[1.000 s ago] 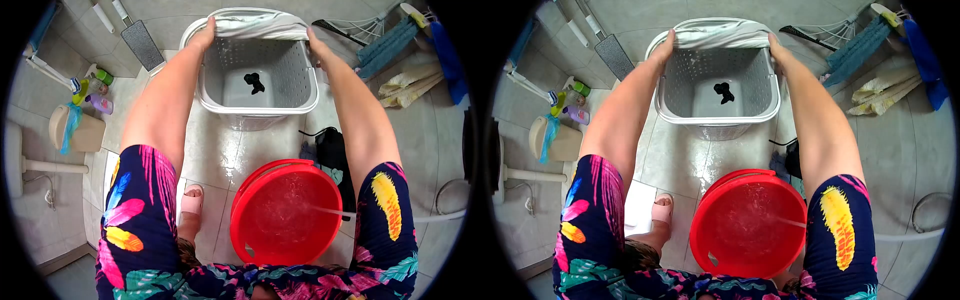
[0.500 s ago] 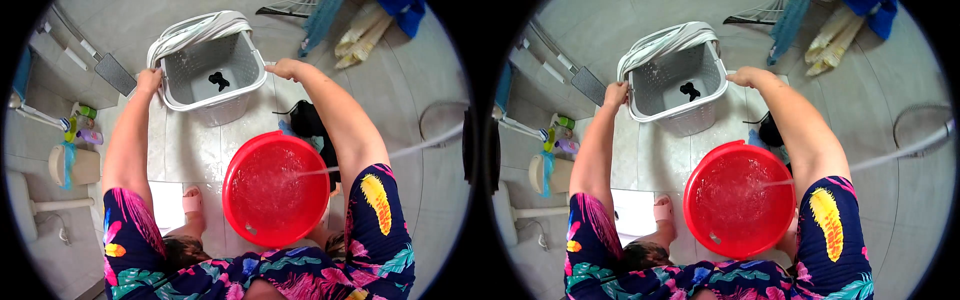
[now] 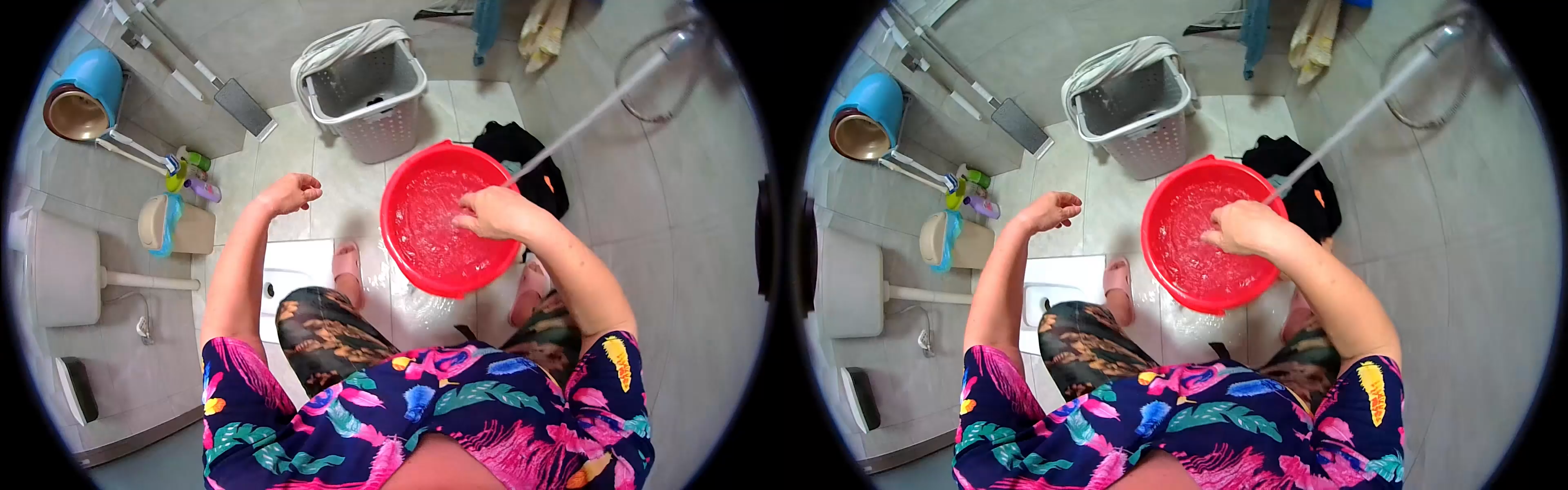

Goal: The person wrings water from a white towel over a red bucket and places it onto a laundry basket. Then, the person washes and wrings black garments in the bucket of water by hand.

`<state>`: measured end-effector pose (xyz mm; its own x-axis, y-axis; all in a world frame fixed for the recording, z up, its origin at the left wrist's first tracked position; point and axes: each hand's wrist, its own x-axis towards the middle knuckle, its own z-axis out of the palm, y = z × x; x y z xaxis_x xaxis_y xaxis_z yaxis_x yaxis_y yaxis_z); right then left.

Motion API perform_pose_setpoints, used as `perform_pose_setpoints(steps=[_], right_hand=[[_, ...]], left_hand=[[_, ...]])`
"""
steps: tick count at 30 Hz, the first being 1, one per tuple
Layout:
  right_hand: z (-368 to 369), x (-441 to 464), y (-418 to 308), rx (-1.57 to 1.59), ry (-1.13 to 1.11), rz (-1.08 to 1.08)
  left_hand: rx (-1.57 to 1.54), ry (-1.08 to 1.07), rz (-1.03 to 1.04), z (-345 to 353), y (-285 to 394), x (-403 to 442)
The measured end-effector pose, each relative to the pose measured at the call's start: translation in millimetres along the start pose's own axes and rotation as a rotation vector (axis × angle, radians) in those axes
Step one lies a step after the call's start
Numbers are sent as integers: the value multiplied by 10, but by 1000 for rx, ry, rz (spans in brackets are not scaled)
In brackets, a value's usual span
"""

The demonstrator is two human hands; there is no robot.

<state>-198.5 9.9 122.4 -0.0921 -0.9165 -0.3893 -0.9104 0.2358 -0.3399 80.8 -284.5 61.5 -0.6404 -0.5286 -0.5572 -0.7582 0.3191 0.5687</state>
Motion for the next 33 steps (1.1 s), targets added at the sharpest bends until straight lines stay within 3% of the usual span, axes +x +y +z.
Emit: perform_pose_setpoints(steps=[3,6,11,13,17,21,23,26,28,31,32,33], right_hand=[[218,-483,231,90,85,16],[198,-838,379,174,142,145],[401,-1054,834,176,211,271],[472,-1053,1097,229,164,286],[527,-917,1650,126,83,421],[428,-833,1863,196,280,489],[452,-763,1978,190,249,497],[561,-612,2238,131,170,536],[584,-457,2384,62,71,573],[696,-98,2648,40,-57,711],[732,-116,2605,69,57,741],[814,-48,2660,26,13,734]], left_hand=[[155,-83,75,176,561,-341],[392,-60,341,442,1050,-535],[455,-204,489,1175,1488,-325],[559,-326,482,1369,1715,-283],[639,-334,534,1784,1825,-73],[606,-318,529,2099,1642,-73],[649,-411,492,2117,1523,-95],[726,-385,431,1967,1605,-322],[585,-194,400,1832,1739,-465],[470,-88,401,1778,1698,-479],[462,-96,384,1781,1651,-426],[460,-94,396,1775,1642,-380]])
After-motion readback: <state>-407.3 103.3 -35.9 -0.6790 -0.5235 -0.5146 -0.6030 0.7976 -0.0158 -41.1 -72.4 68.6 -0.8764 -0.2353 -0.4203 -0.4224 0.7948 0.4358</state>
